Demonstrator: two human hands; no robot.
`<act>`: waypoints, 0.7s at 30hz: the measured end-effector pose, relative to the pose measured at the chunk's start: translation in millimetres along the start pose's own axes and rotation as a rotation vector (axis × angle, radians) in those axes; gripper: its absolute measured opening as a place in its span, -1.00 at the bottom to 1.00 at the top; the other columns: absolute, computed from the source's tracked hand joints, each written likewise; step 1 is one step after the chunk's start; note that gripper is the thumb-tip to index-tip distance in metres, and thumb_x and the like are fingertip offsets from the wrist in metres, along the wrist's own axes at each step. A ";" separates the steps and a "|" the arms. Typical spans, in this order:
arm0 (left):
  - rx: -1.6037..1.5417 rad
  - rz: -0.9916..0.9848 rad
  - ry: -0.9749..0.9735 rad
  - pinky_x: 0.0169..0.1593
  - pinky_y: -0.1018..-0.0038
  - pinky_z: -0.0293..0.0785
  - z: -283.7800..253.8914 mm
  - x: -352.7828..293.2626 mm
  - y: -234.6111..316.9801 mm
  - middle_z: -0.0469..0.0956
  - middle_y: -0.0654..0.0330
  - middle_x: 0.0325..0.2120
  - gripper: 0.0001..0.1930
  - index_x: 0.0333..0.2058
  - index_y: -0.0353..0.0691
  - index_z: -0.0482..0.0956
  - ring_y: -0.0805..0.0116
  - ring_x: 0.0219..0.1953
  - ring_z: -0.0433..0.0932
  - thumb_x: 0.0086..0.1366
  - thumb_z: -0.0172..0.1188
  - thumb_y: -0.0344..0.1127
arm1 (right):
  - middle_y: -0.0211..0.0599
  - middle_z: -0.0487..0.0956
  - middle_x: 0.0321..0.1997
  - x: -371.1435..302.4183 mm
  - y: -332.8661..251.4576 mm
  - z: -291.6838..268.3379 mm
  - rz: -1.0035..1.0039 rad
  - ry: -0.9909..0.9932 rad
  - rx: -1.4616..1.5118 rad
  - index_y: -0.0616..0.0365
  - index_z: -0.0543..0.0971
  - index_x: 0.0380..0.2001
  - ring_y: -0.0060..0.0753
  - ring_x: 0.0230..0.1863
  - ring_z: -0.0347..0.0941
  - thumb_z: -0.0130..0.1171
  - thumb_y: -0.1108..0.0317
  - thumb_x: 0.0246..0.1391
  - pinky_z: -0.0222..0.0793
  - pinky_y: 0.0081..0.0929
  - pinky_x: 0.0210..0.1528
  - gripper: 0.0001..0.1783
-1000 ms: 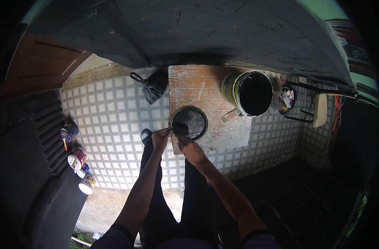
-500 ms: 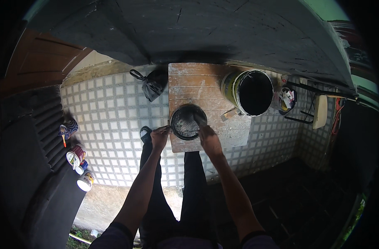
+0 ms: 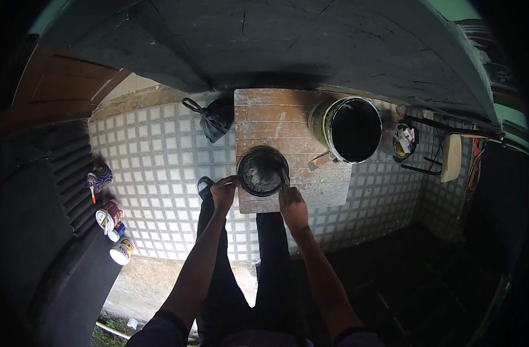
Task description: Apply black paint to a wall using a brush.
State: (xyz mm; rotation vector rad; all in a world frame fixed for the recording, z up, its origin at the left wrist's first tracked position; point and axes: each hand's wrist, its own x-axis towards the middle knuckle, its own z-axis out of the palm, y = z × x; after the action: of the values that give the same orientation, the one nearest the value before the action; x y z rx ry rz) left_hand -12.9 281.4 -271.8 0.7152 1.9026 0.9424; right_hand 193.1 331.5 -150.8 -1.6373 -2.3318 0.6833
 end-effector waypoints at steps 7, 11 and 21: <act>-0.031 -0.100 0.144 -0.34 0.53 0.50 6.2 -10.6 17.5 0.63 0.08 -0.52 -0.84 -0.39 -0.27 0.65 0.36 -0.44 0.63 0.05 0.24 -0.34 | 0.01 0.53 -0.33 -1.0 -62.4 28.3 0.067 -0.108 0.308 0.33 0.50 -0.26 -0.03 -0.33 0.50 0.12 0.46 0.01 0.45 -0.28 -0.31 -0.79; -0.051 -0.100 0.167 -0.36 0.52 0.49 5.2 -11.2 2.9 0.63 0.10 -0.54 -0.85 -0.39 -0.25 0.66 0.39 -0.47 0.62 0.04 0.22 -0.35 | -0.01 0.56 -0.45 31.5 -75.5 24.8 0.200 0.056 0.501 0.30 0.55 -0.37 -0.05 -0.40 0.53 0.18 0.40 0.00 0.44 -0.33 -0.35 -0.83; -0.345 -0.218 0.213 -0.49 0.57 0.44 20.0 -11.2 17.9 0.57 0.16 -0.66 -0.89 -0.47 -0.38 0.63 0.47 -0.58 0.54 0.07 0.17 -0.45 | -0.13 0.54 -0.60 75.5 -13.6 -28.0 0.235 0.156 0.404 0.29 0.58 -0.45 -0.40 -0.61 0.48 0.15 0.41 0.03 0.33 -0.45 -0.57 -0.86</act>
State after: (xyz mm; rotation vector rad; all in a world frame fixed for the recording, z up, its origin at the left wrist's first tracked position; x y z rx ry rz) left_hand 11.9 289.2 -258.6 0.2059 1.8851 1.2021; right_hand 166.5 404.9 -126.8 -1.7111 -1.7678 0.9606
